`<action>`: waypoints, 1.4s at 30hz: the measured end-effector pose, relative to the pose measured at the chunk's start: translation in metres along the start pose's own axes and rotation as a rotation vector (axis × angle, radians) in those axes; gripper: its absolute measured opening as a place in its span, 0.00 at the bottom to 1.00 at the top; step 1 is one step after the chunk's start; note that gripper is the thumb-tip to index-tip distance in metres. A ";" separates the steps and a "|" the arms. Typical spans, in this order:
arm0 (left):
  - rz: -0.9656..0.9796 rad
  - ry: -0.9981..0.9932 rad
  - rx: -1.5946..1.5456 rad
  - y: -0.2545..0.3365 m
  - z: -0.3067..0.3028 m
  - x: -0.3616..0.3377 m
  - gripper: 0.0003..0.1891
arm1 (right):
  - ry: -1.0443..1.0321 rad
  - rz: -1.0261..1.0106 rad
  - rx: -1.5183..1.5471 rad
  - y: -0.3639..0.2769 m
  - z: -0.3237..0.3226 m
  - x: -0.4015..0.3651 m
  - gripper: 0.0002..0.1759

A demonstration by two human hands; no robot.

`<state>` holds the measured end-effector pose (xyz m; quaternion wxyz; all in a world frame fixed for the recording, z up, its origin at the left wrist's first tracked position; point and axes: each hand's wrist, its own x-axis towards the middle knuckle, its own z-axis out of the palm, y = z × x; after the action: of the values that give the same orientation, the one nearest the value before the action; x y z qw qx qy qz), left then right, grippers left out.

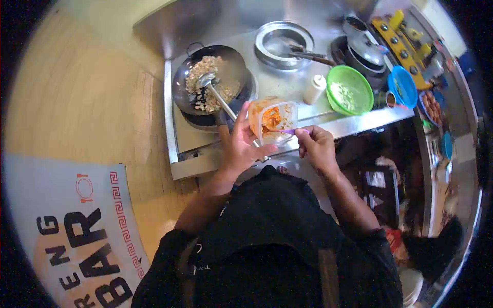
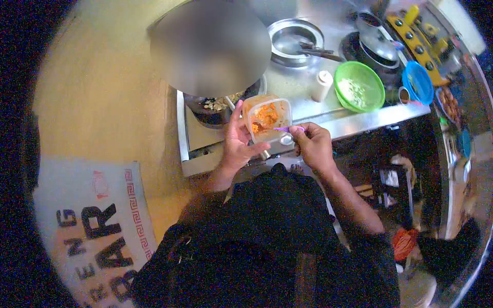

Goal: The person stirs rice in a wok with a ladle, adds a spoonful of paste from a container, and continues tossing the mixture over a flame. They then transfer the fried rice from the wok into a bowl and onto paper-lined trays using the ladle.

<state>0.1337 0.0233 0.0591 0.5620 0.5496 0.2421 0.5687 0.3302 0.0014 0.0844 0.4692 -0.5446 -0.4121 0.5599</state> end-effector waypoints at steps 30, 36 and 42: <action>0.007 1.241 0.202 -0.005 -0.131 -0.142 0.45 | -0.171 -0.421 -0.138 -0.007 0.121 0.284 0.11; -0.039 1.142 0.323 -0.010 -0.123 -0.133 0.41 | -0.214 0.032 0.339 -0.025 0.099 0.279 0.10; -0.048 1.050 0.088 0.000 -0.091 -0.111 0.45 | -0.497 0.265 0.410 -0.034 0.090 0.199 0.10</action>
<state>0.0262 -0.0457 -0.0056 0.3542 0.2082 0.5273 0.7437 0.2497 0.2071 0.0793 0.3774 -0.3349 -0.3185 0.8025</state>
